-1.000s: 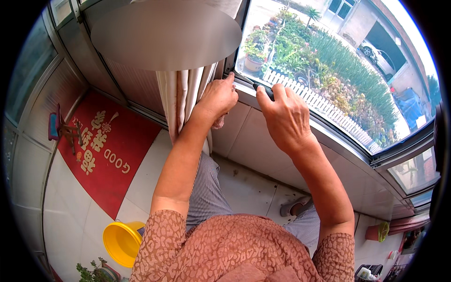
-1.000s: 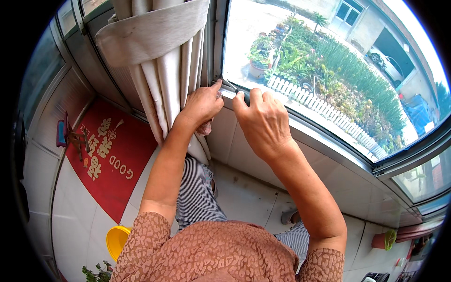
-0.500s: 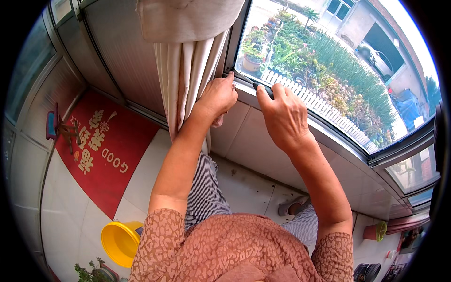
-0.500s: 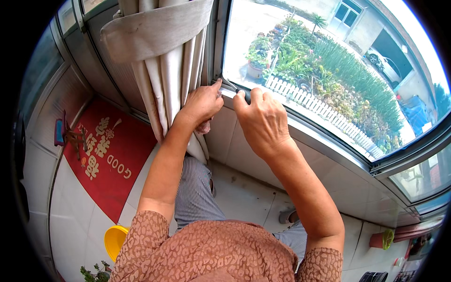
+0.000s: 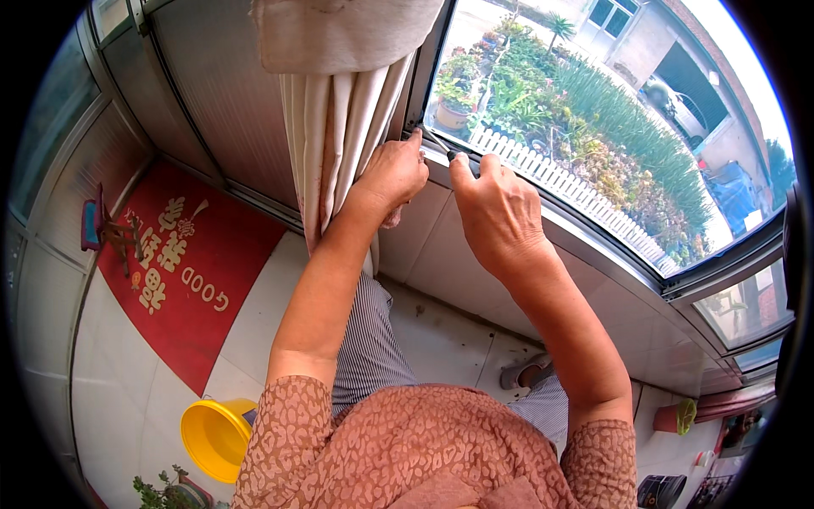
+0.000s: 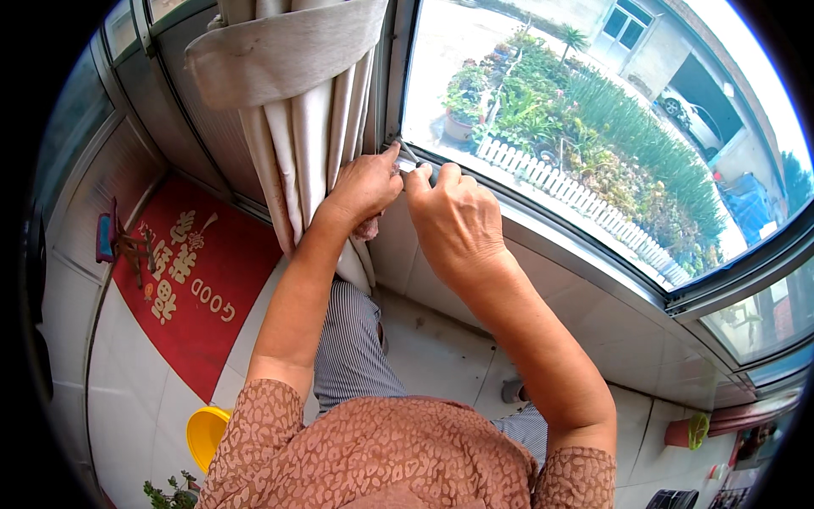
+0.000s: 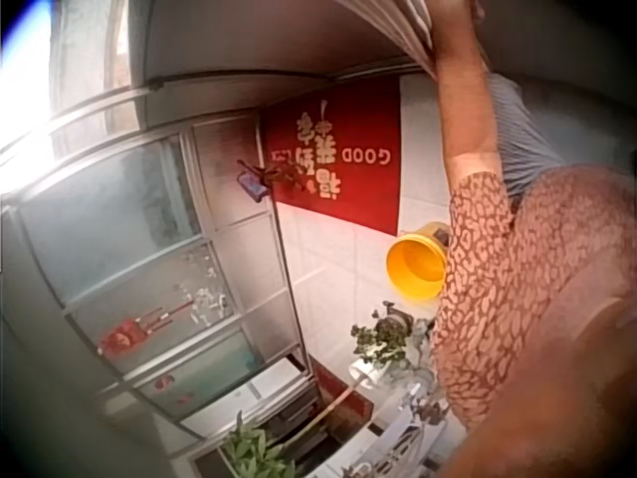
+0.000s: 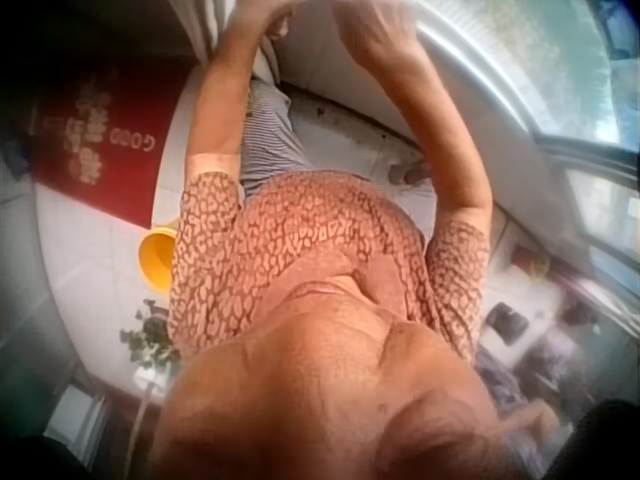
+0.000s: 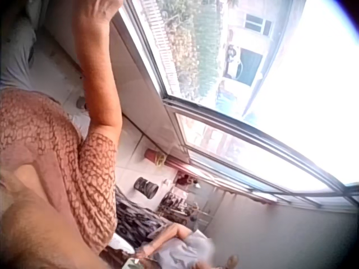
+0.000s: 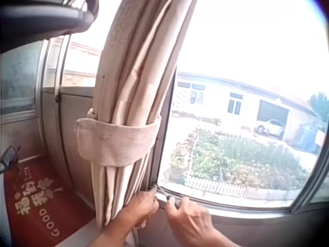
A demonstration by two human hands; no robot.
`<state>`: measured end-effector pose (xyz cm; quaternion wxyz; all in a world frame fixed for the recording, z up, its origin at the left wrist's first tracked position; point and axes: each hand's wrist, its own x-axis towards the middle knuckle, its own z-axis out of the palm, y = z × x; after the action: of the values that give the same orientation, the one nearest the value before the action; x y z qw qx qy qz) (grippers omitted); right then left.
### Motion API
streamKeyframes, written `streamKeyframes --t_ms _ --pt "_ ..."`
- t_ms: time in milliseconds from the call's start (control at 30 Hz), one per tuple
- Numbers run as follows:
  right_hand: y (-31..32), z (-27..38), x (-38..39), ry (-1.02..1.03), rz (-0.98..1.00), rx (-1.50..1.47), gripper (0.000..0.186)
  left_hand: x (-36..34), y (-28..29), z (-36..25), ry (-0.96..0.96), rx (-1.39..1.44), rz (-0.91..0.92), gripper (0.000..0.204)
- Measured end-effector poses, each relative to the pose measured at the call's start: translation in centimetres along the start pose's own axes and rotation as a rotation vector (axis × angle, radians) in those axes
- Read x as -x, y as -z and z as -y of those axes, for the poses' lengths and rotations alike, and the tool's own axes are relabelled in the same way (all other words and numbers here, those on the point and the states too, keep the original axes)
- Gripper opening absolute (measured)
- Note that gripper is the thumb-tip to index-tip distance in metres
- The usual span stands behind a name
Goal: The person cleans and adjusts the track of a sliding window frame using a screwdriver and a cloth.
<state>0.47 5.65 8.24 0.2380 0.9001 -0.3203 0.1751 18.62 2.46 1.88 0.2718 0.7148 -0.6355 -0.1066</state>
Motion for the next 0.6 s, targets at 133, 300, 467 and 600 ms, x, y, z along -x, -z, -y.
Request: streamKeyframes --t_ms 133,300,467,600 --pt "0.6 0.7 -0.8 -0.021 0.057 0.003 0.032 -0.1 -0.5 0.2 -0.023 0.027 -0.036 0.059" --pt "1.2 -0.4 -1.2 -0.038 0.149 -0.023 0.032 0.0 -0.8 0.3 -0.014 0.058 -0.023 0.059" --pt "1.0 -1.7 -1.2 -0.122 0.189 -0.100 0.027 -0.1 0.6 -1.4 0.074 0.081 0.107 0.062" --pt "0.7 -2.2 0.1 -0.126 0.118 -0.157 0.023 0.0 -1.0 0.9 0.002 -0.039 -0.036 0.059"
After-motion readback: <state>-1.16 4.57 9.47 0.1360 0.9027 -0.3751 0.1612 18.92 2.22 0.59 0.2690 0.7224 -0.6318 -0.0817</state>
